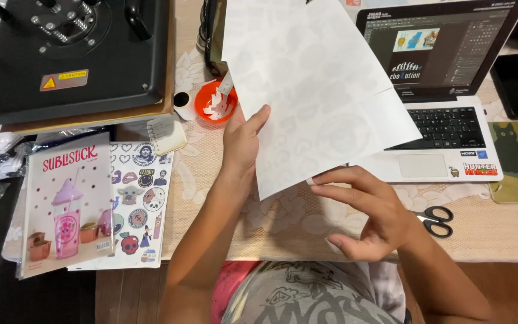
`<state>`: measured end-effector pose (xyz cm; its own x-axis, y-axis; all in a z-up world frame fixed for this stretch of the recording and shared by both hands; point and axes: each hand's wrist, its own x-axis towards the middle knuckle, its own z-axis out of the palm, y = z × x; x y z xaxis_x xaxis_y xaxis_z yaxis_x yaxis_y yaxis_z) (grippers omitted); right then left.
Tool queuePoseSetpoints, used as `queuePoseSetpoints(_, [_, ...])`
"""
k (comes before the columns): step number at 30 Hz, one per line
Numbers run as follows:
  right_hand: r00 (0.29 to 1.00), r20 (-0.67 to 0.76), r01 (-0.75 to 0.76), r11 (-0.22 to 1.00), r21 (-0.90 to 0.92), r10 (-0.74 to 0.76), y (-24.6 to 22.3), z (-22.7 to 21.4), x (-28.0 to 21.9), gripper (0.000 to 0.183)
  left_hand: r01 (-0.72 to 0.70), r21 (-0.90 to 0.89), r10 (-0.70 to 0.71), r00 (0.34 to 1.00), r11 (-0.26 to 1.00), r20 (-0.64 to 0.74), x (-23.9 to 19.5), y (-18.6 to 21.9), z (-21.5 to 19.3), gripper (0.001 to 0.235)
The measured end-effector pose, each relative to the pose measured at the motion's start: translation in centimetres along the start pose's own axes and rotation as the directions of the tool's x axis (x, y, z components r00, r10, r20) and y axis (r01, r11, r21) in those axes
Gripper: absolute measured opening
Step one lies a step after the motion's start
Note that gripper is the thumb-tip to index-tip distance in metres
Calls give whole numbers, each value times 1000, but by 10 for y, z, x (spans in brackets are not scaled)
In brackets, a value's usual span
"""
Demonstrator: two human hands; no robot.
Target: The person peels a sticker from a white sheet using their fingers, then places the sheet on a bag. They continue peeling stickers from the sheet and later pick up a sticker sheet package.
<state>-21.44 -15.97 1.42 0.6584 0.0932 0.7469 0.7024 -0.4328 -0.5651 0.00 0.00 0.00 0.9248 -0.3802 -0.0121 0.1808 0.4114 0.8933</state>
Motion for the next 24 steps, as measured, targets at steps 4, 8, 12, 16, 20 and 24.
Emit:
queuePoseSetpoints(4, [999, -7, -32, 999, 38, 32, 6, -3, -12, 60, -50, -23, 49, 998, 999, -43, -6, 6, -1, 49])
queuePoseSetpoints(8, [998, -34, -59, 997, 55, 61, 5, -5, -12, 61, -85, -104, 75, 992, 991, -102, -11, 9, 1, 47])
queuePoseSetpoints(12, [987, -136, -73, 994, 79, 83, 5, -3, -17, 66, -211, -116, 187, 965, 971, -186, -18, 12, 3, 52])
queuePoseSetpoints(16, [975, -160, -133, 982, 137, 154, 10, 3, -29, 66, -203, -136, 164, 953, 970, -256, -42, 9, 10, 50])
queuePoseSetpoints(20, [934, -131, -266, 891, 367, 333, 18, 18, -39, 65, -196, -153, 131, 925, 969, -357, -64, 2, 2, 53])
queuePoseSetpoints(24, [865, -21, -364, 654, 663, 502, 36, 36, -62, 74, -159, -222, 27, 864, 962, -502, -81, -14, -16, 61])
